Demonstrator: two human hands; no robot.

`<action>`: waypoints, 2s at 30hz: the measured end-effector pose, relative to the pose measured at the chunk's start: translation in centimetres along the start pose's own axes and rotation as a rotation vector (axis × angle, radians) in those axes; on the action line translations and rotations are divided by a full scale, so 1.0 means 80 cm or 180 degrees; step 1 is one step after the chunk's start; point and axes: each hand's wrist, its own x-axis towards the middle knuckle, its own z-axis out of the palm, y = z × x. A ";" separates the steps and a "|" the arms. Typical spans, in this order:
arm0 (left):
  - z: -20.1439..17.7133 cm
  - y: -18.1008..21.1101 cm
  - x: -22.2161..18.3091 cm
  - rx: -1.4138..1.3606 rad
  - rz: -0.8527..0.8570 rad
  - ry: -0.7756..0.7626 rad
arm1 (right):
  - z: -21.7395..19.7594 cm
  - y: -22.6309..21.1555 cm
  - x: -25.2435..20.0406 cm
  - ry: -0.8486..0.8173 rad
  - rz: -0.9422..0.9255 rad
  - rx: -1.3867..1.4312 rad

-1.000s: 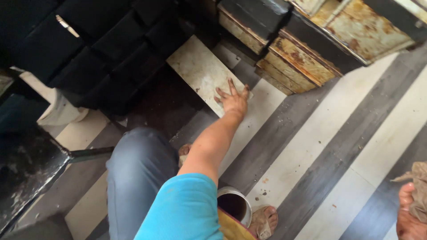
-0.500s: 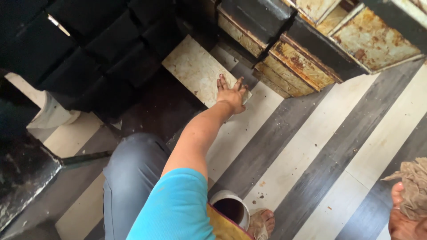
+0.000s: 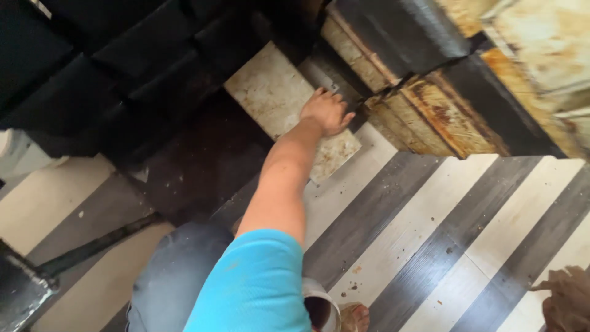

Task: The recorder is cleaning and greasing metal bread loaf pans in a bakery setting.

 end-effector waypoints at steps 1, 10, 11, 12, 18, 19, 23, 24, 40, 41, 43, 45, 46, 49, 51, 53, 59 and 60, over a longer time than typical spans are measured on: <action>-0.001 0.001 -0.004 -0.0127 -0.0001 -0.0039 | 0.009 0.007 -0.003 -0.0019 0.0131 -0.0171; -0.111 -0.051 -0.122 0.1318 0.1702 -0.0980 | 0.452 -0.051 -0.063 -0.0558 -0.0339 -0.2051; -0.079 -0.070 -0.116 0.1334 0.1665 -0.0955 | 0.491 -0.058 -0.039 -0.0576 -0.0383 -0.2046; -0.043 -0.089 -0.112 0.1414 0.1563 -0.0928 | 0.528 -0.063 -0.017 -0.0694 -0.1052 -0.2174; 0.003 -0.128 -0.106 0.0536 0.0374 -0.0279 | 0.719 -0.140 0.097 -0.0847 -0.1268 -0.2620; -0.002 -0.125 -0.110 0.0246 0.0089 -0.0217 | 0.727 -0.116 0.141 -0.1036 -0.1504 -0.2582; -0.005 -0.141 -0.095 0.0089 -0.0030 -0.0112 | 0.755 -0.130 0.142 -0.1324 -0.1512 -0.2951; 0.001 -0.143 -0.089 0.0064 0.0018 -0.0044 | 0.756 -0.130 0.145 -0.1170 -0.1312 -0.3172; -0.036 -0.175 0.001 -0.0393 0.0014 0.0840 | 0.698 -0.085 0.083 0.0773 -0.1662 -0.2231; -0.035 -0.170 -0.001 -0.0427 0.0042 0.0830 | 0.668 -0.029 0.079 0.0798 -0.1647 -0.2265; -0.047 -0.172 -0.001 -0.0322 -0.0202 0.0618 | 0.629 0.078 0.095 0.0114 -0.0824 -0.0819; -0.055 -0.175 0.002 -0.0216 -0.0207 0.0557 | 0.704 -0.004 0.018 -0.0172 0.0194 -0.0557; -0.043 -0.165 -0.003 -0.0224 -0.0178 0.0364 | 0.712 -0.039 -0.050 -0.0407 0.1347 -0.0380; -0.012 -0.170 0.007 0.0177 -0.0196 0.0227 | 0.692 0.092 -0.018 -0.0794 0.0723 -0.0517; 0.024 -0.177 0.017 0.0430 -0.0042 0.1187 | 0.675 0.090 -0.003 -0.0981 0.0632 -0.0403; 0.043 -0.152 -0.031 0.0559 0.0104 0.2071 | 0.632 0.049 -0.035 -0.1145 0.0637 -0.0349; 0.065 -0.083 -0.205 -0.0515 -0.1174 0.2078 | 0.415 -0.096 -0.117 -0.0896 0.0729 -0.0752; 0.062 -0.073 -0.225 -0.0690 -0.1430 0.1505 | 0.394 -0.137 -0.145 -0.0603 0.0505 -0.1062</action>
